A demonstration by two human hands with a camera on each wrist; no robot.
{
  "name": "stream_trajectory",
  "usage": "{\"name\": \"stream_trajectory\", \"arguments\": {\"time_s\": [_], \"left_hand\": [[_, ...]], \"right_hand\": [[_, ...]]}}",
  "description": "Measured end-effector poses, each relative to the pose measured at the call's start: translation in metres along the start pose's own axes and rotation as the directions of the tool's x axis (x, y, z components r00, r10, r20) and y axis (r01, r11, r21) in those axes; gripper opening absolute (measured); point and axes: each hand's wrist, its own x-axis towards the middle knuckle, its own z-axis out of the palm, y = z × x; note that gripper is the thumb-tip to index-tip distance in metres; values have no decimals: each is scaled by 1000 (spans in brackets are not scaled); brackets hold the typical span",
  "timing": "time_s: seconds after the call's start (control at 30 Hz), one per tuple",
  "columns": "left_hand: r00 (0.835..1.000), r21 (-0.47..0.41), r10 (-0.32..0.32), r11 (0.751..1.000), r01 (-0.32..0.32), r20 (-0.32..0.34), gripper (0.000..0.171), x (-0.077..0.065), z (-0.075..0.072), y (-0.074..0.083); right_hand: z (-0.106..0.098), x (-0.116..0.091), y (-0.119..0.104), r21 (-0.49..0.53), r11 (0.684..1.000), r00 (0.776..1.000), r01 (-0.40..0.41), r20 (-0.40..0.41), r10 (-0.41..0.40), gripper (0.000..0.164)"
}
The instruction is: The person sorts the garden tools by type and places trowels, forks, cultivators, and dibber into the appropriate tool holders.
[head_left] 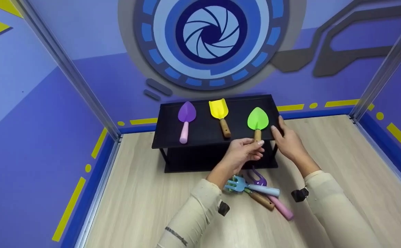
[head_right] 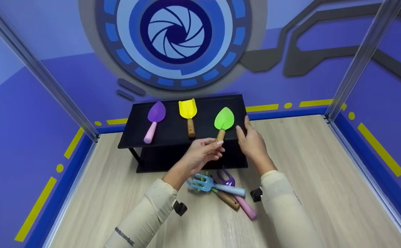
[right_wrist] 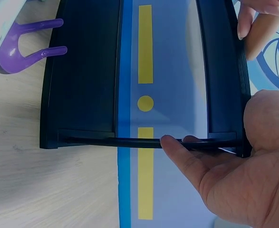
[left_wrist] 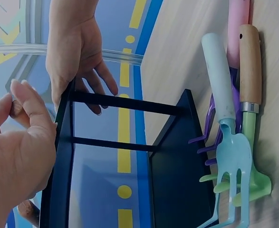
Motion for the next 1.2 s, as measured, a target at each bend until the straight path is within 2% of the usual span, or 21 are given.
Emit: {"name": "stream_trajectory", "arguments": {"time_s": [0.33,0.63,0.97,1.2], "left_hand": [[999,78,-11,997,15,-47,18,11,6,-1],[992,166,-23,985,43,-122,44,18,7,-4],[977,187,-48,978,88,-206,52,23,13,-2],[974,205,-53,974,99,-220,55,23,13,-2]], "right_hand": [[-1,0,1,8,1000,1000,2,-1,-2,76],[1,1,0,1,1000,1000,1,3,-1,75],[0,0,-1,-2,1000,1000,-14,16,14,76],[-1,0,0,5,1000,1000,-11,17,11,76]]}}
